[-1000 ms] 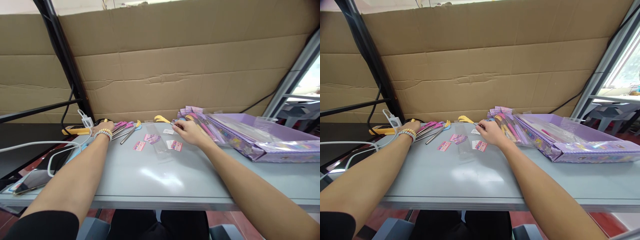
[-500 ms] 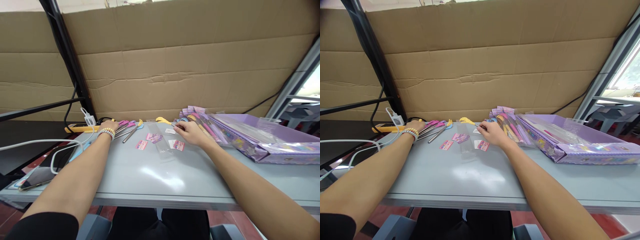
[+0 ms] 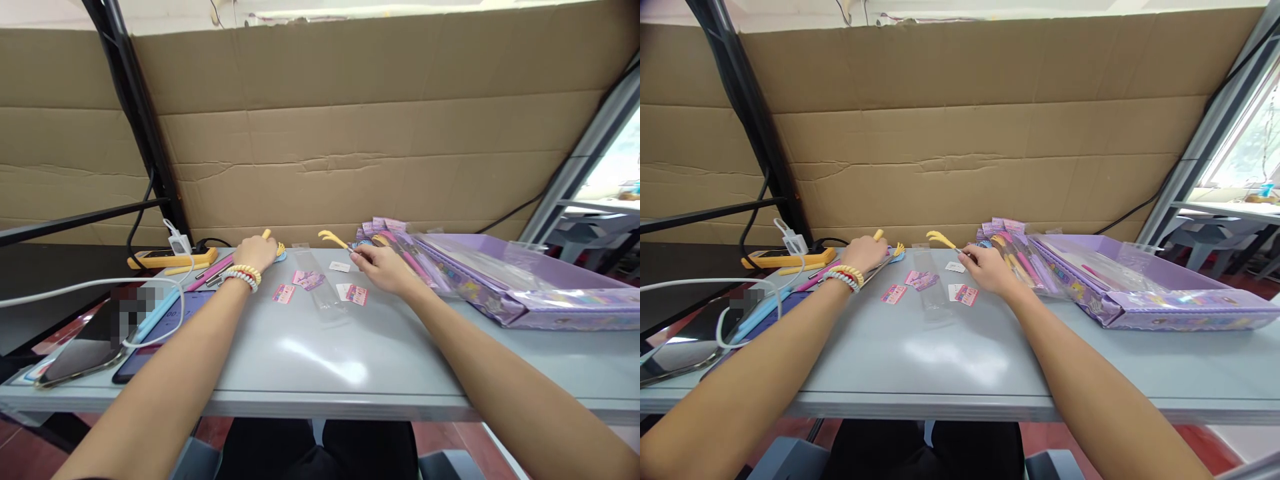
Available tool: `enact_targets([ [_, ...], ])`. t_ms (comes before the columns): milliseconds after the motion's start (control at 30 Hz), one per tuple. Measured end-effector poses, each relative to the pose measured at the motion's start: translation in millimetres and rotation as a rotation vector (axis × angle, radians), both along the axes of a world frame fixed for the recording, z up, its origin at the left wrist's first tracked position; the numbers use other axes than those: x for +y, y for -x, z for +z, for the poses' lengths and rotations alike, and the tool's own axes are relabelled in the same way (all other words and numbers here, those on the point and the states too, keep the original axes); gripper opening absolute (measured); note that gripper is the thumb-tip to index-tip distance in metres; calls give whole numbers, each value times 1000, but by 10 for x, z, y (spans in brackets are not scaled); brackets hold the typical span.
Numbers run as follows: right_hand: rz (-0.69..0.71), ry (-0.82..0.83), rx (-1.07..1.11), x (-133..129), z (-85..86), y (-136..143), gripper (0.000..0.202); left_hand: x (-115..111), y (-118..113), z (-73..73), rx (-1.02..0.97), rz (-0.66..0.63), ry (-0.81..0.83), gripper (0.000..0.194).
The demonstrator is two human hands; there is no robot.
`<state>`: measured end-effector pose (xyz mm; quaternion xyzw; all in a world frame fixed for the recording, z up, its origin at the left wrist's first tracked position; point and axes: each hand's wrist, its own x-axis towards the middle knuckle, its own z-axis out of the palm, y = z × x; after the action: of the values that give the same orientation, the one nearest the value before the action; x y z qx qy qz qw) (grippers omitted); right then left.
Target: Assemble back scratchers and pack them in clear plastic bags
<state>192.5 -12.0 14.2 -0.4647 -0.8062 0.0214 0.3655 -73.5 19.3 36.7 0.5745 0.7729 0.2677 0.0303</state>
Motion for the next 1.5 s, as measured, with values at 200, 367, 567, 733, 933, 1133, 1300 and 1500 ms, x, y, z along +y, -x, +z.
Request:
enact_targets([
  [200,-69,-14,6,37,-6,-59,28,-165,-354,180,-87,-273,-164,37],
  [367,-124,-6,12,47,-12,-71,27,-173,-457,-82,-51,-473,-369,31],
  [567,-125,-163,139,48,6,-84,27,-115,-464,-356,68,-697,-366,33],
  [733,-161,-204,383,48,53,-82,30,-130,-412,-353,52,-754,-342,30],
  [933,0,152,880,69,109,-82,25,-130,-426,-372,103,-790,-300,36],
  [1133,170,316,1038,59,108,-84,20,-125,-444,-383,122,-769,-303,33],
  [1300,186,345,1030,26,120,-60,22,-138,-463,-364,107,-814,-295,33],
  [1500,191,383,1023,15,142,-61,21,-129,-487,-384,96,-789,-314,31],
])
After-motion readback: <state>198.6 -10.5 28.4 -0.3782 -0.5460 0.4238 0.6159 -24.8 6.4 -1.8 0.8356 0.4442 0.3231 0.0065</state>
